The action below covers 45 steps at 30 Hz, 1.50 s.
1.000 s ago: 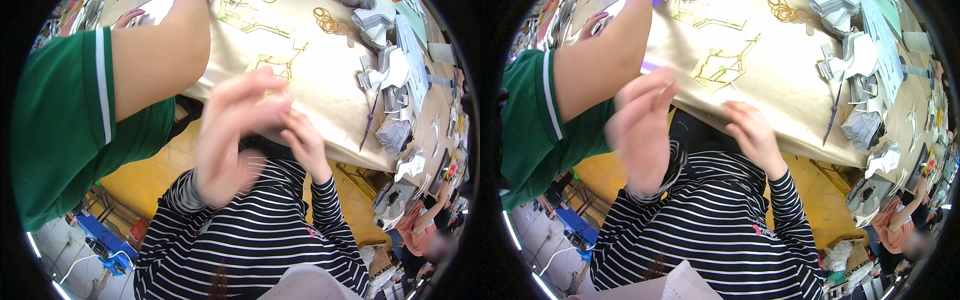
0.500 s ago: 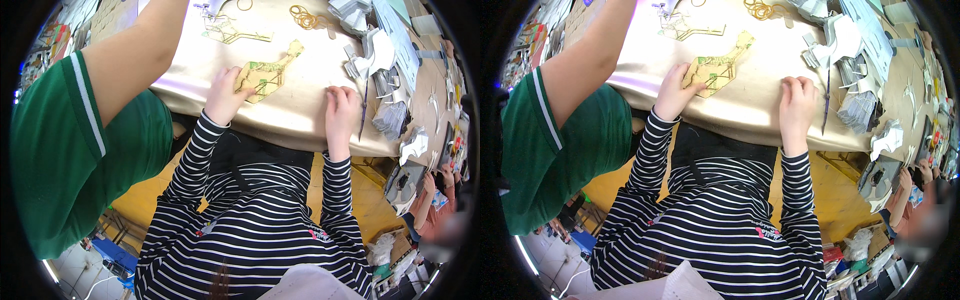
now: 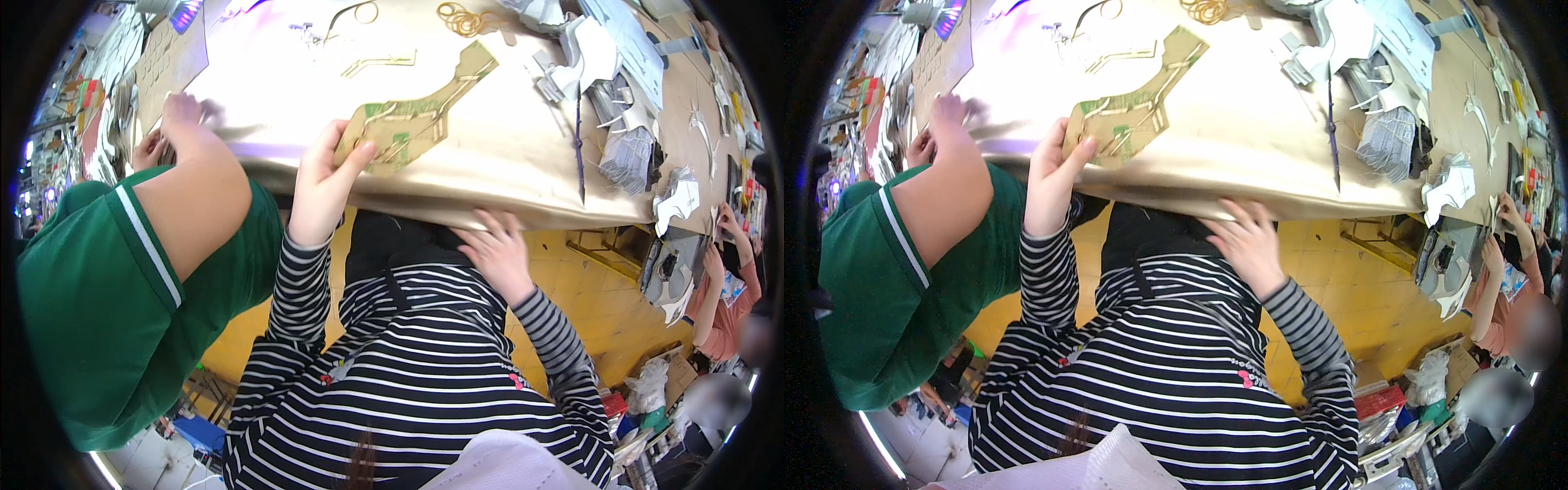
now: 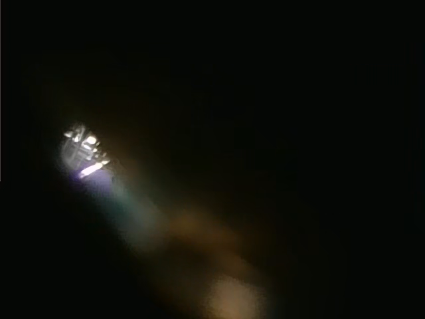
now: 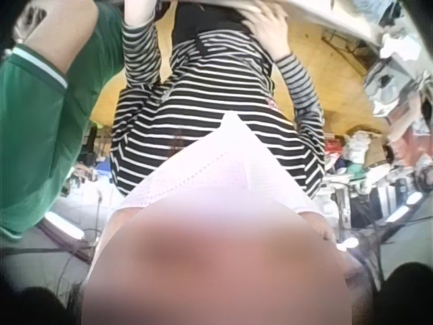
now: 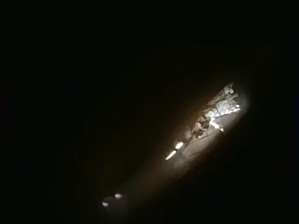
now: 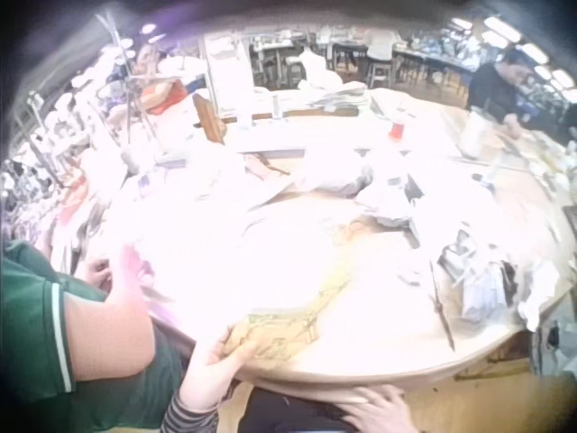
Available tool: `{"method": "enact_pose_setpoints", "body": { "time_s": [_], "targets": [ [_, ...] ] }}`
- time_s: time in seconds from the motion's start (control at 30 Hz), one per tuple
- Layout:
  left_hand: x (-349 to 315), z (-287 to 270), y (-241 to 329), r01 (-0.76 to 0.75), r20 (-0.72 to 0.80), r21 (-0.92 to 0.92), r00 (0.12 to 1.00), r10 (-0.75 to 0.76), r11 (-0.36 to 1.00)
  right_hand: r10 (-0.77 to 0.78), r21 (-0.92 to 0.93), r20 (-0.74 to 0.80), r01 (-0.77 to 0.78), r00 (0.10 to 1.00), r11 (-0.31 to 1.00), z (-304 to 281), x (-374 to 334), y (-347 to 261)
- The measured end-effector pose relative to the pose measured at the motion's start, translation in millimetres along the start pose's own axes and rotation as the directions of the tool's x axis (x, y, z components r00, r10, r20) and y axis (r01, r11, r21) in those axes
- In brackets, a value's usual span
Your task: The person holds and manipulates small cardboard pieces with printed markings, turning them over and inspecting edges. A coworker nearby handles white fabric pieces on the same table. The person places the cardboard pieces on the table at the end.
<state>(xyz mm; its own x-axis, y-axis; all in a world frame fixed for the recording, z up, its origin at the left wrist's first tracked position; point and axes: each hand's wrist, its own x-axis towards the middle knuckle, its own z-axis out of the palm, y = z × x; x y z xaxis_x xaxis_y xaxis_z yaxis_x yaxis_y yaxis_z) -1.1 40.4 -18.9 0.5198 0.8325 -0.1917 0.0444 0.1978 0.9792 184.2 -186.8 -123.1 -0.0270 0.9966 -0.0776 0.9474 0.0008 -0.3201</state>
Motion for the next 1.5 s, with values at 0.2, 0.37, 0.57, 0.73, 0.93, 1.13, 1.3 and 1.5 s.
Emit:
{"method": "enact_pose_setpoints", "body": {
  "time_s": [0.2,0.37,0.57,0.73,0.93,1.13,1.3,1.5],
  "targets": [
    [-9,-1,-9,0.031,-0.080,-0.124,0.996,-0.042,0.992,0.799,-0.168,0.193,-0.784,0.569,0.598,-2,-44,-8],
    [7,13,-21,0.055,-0.013,-0.239,0.998,-0.060,0.969,0.048,0.588,0.248,-0.190,0.968,0.787,-35,-16,-55],
    [22,17,-42,0.064,0.097,0.027,0.993,-0.066,0.998,0.375,0.569,-0.279,-0.163,0.884,0.806,-98,51,-6],
    [19,16,-55,0.016,0.106,0.225,0.994,-0.041,0.974,0.505,0.236,-0.562,-0.459,0.655,0.857,-112,90,68],
    [24,18,-51,0.010,0.030,0.316,0.999,-0.021,0.949,0.553,0.200,-0.502,-0.532,0.665,0.823,-93,89,94],
    [44,30,-53,-0.011,0.045,0.304,0.999,-0.002,0.953,0.535,0.017,-0.531,-0.623,0.657,0.782,-92,90,83],
    [56,37,-60,-0.349,0.052,0.625,0.911,0.409,0.698,0.472,0.229,-0.575,-0.422,0.669,0.877,-103,105,77],
    [54,27,-65,-0.247,-0.057,0.532,0.944,0.325,0.810,0.687,0.472,-0.392,-0.507,0.612,0.721,-113,149,100]
  ]
}}
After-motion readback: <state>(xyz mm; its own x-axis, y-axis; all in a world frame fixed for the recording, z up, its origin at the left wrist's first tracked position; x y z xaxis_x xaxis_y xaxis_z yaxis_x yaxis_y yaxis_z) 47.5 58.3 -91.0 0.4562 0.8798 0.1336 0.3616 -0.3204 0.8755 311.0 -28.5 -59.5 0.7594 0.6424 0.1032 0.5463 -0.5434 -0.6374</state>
